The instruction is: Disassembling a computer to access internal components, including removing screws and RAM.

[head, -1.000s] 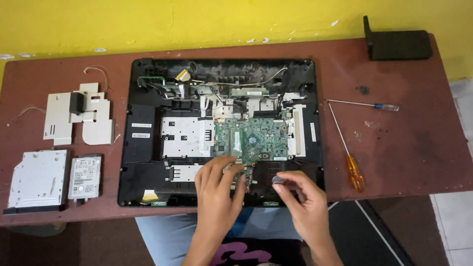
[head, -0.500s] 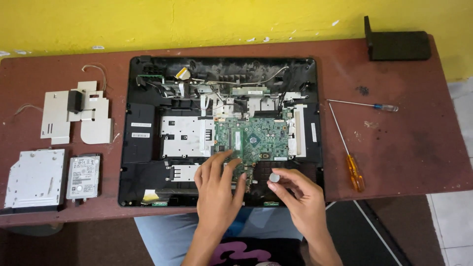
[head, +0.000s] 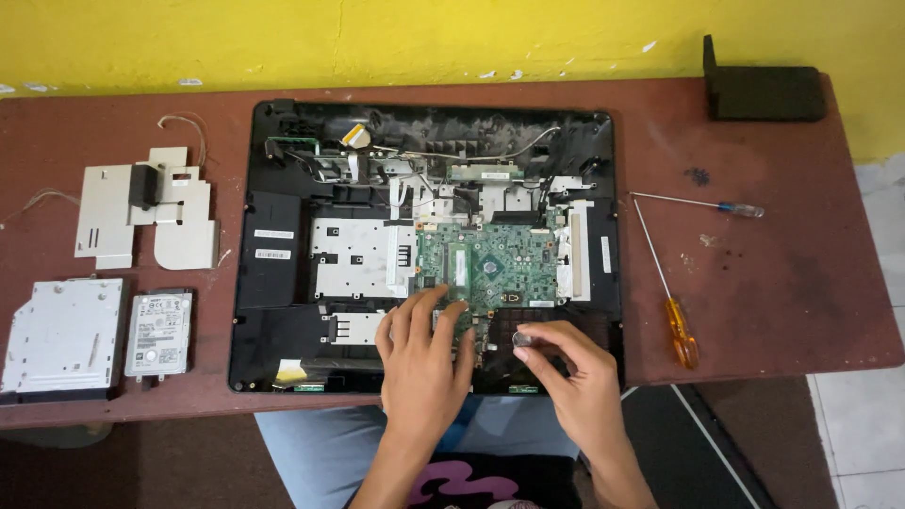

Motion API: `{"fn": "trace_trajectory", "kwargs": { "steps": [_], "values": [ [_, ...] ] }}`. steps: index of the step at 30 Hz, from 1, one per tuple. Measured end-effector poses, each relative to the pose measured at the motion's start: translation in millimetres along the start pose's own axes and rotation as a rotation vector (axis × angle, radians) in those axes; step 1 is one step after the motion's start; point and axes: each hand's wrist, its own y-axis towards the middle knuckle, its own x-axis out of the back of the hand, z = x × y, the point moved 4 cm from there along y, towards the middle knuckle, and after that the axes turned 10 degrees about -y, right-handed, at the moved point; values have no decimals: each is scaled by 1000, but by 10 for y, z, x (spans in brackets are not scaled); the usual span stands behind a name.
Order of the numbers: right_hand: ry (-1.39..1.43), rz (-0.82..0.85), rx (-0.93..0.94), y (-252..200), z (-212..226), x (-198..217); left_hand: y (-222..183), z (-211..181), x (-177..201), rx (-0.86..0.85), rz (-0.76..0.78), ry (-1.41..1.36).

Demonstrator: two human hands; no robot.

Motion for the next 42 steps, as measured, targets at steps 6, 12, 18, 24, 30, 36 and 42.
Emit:
{"fn": "trace_trajectory", "kwargs": {
  "steps": [6,12,18,24,30,36,42],
  "values": [
    [-24,6,-1,68,-75,52,1,7,-12,-12,12,1],
    [-276,47,153,359,-41,151,-3,10,-35,-10,64,51],
    [-458,152,308,537,-70,74,8,21,-41,2,101,65],
    [-571,116,358,515,-109,-22,15,21,-37,-9,94,81],
    [-629,87,398,534,-81,-86,10,35,-39,-20,91,81],
    [-659,94,394,541,-102,-93,18,29,-33,-7,98,83],
    [-635,112,380,546,-84,-79,18,30,-19,-17,89,88]
  ]
}}
